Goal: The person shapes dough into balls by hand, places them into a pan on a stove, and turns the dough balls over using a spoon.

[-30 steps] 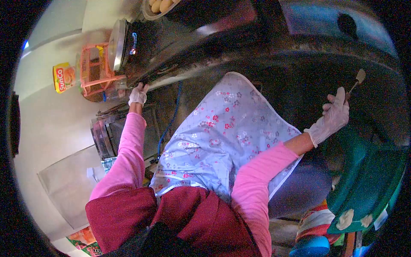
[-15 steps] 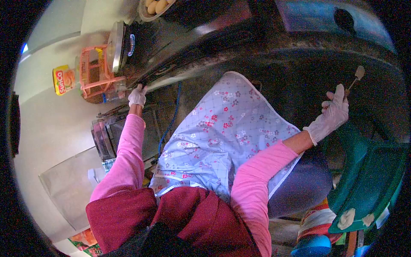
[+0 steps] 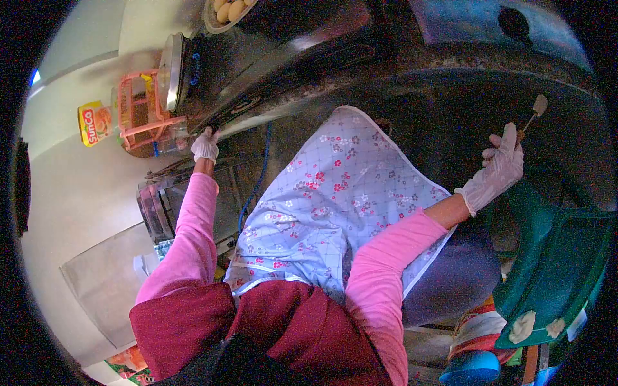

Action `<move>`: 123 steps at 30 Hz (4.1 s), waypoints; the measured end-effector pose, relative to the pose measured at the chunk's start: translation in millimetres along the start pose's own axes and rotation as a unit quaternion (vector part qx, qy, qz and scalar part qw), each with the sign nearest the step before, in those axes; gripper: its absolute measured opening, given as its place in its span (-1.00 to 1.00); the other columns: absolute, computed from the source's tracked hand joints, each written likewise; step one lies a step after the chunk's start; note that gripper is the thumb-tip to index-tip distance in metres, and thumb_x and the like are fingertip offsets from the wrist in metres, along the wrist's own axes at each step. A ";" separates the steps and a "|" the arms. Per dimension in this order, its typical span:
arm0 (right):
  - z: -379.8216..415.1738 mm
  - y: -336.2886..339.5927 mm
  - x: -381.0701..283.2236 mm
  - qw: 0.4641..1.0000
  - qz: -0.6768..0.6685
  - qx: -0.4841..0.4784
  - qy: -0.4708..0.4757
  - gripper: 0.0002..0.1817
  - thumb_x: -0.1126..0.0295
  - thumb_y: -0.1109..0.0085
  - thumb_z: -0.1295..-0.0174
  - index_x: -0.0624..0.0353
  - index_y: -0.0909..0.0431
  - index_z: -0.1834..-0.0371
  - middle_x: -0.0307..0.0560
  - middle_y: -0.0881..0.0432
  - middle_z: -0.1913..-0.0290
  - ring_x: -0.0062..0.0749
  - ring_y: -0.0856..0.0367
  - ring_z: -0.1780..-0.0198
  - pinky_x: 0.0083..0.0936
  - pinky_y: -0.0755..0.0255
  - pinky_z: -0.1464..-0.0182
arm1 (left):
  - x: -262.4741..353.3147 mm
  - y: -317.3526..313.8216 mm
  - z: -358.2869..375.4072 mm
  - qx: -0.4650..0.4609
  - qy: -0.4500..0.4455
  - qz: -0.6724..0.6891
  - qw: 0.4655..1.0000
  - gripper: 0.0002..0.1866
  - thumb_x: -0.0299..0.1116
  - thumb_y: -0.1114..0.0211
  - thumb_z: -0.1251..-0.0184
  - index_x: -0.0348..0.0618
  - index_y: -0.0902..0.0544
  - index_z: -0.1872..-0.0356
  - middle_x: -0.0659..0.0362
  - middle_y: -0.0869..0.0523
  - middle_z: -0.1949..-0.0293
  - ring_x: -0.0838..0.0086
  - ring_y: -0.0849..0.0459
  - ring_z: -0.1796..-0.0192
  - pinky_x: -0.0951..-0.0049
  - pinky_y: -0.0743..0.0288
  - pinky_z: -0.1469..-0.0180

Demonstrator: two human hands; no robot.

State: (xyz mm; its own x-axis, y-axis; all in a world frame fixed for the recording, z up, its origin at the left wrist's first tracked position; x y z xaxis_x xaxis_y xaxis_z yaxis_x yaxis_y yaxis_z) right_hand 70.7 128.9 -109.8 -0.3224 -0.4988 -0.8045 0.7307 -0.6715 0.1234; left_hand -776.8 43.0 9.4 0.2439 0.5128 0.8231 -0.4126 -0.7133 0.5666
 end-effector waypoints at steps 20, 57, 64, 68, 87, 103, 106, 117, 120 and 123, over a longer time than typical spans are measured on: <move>1.7 4.0 -1.6 0.999 -0.009 0.046 0.011 -0.50 -0.03 -0.39 -0.21 0.21 -0.62 0.10 -0.12 -0.68 0.38 -0.66 -0.38 0.68 -0.68 -0.13 0.69 | 6.6 -7.5 14.1 -0.047 -0.009 -0.176 0.983 -0.66 -0.30 -0.13 -0.52 -0.41 -0.59 -0.05 0.03 -0.68 -0.04 0.41 -0.62 -0.04 0.35 -0.73 0.02; 16.2 24.8 -4.8 0.984 -0.152 0.084 0.024 -0.51 0.03 -0.42 -0.18 0.24 -0.63 0.07 -0.11 -0.68 0.40 -0.72 -0.36 0.70 -0.71 -0.12 0.69 | 181.3 -257.4 308.3 -0.338 0.057 0.035 0.939 -0.57 -0.06 -0.43 -0.30 -0.35 -0.68 0.33 0.13 -0.71 0.47 0.51 -0.60 0.54 0.57 -0.43 0.46; 20.0 17.8 -5.4 0.981 -0.180 0.071 0.012 -0.51 0.02 -0.42 -0.17 0.24 -0.63 0.10 -0.12 -0.69 0.43 -0.69 -0.41 0.70 -0.70 -0.15 0.71 | 188.7 -261.1 302.5 -0.350 0.131 0.087 0.924 -0.74 -0.30 -0.32 -0.39 -0.29 -0.63 0.07 -0.12 -0.75 0.23 0.24 -0.71 0.34 0.37 -0.60 0.29; 17.1 17.0 -2.2 0.977 -0.200 0.068 0.019 -0.50 0.01 -0.44 -0.16 0.25 -0.64 0.11 -0.13 -0.69 0.43 -0.67 -0.42 0.71 -0.70 -0.16 0.72 | 181.5 -262.8 294.2 -0.349 0.142 0.097 0.921 -0.74 -0.33 -0.30 -0.40 -0.33 -0.62 0.05 -0.14 -0.74 0.23 0.21 -0.71 0.34 0.35 -0.60 0.32; 130.5 -12.6 -167.9 0.937 -0.182 0.091 0.284 -0.70 0.26 -0.16 -0.42 0.23 -0.72 -0.01 -0.12 -0.62 0.38 -0.77 -0.26 0.62 -0.74 0.01 0.58 | 241.2 -196.9 322.9 -0.527 0.021 -0.039 0.849 -0.83 -0.42 -0.32 -0.31 -0.31 -0.73 0.19 0.17 -0.77 0.29 0.60 -0.66 0.34 0.59 -0.54 0.26; 338.7 -356.9 -260.1 0.772 0.375 -0.309 0.410 -0.69 0.30 -0.21 -0.30 0.22 -0.70 -0.02 0.05 -0.75 0.05 -0.09 -0.70 0.01 -0.27 -0.53 -0.05 | 348.4 -167.9 132.5 -0.242 -0.194 -0.017 0.951 -0.39 -0.42 -0.20 -0.37 -0.37 -0.34 -0.43 -0.12 -0.65 -0.20 0.09 -0.58 -0.25 0.28 -0.42 -0.30; 339.0 -376.0 -249.2 0.581 0.424 -0.234 0.655 -0.74 0.32 -0.13 -0.35 0.19 -0.71 0.06 0.05 -0.76 0.18 -0.07 -0.72 0.08 -0.26 -0.55 0.01 | 370.4 -164.9 126.9 -0.214 -0.212 -0.015 0.953 -0.35 -0.48 -0.22 -0.31 -0.33 -0.32 -0.44 -0.11 -0.67 -0.17 0.09 -0.58 -0.21 0.23 -0.34 -0.31; 454.1 -505.5 -215.0 0.728 0.344 -0.512 0.299 -0.60 0.08 -0.15 -0.36 0.22 -0.67 0.03 -0.17 -0.68 0.34 -0.48 -0.62 0.36 -0.48 -0.44 0.32 | 234.4 8.0 121.2 0.019 -0.021 0.019 0.999 -0.66 -0.39 -0.21 -0.47 -0.42 -0.62 -0.12 -0.08 -0.68 -0.17 0.26 -0.64 -0.22 0.36 -0.42 -0.31; 507.1 -578.1 -166.5 0.654 0.454 -0.441 0.414 -0.51 -0.08 -0.14 -0.25 0.19 -0.69 0.23 0.17 -0.69 0.30 0.03 -0.69 0.15 -0.17 -0.48 0.10 | 211.7 26.7 125.4 0.002 0.045 0.060 0.997 -0.68 -0.41 -0.20 -0.47 -0.43 -0.62 -0.10 -0.08 -0.67 -0.18 0.25 -0.65 -0.19 0.35 -0.42 -0.29; 537.2 -621.9 -125.5 0.634 0.503 -0.414 0.418 -0.55 -0.04 -0.14 -0.21 0.18 -0.65 0.29 0.25 -0.68 0.27 0.15 -0.66 0.09 -0.08 -0.47 0.03 | 162.9 33.7 111.7 0.008 0.128 0.249 0.960 -0.70 -0.51 -0.17 -0.46 -0.42 -0.60 -0.14 -0.03 -0.67 -0.17 0.30 -0.64 -0.20 0.37 -0.44 -0.30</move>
State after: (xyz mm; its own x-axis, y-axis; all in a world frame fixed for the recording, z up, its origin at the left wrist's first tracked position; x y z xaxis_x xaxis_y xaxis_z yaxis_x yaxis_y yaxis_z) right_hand -666.5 314.7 226.5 0.7356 0.2497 -0.6297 0.4903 0.4452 0.7492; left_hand -652.9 49.2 166.8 -0.2056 0.2059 0.9567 -0.4081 -0.9066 0.1074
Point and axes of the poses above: each hand's wrist, its own z-axis away from the middle knuckle, its own y-axis out of the back of the hand, x = y × z, the point moved 7 cm from there along -z, towards the middle knuckle
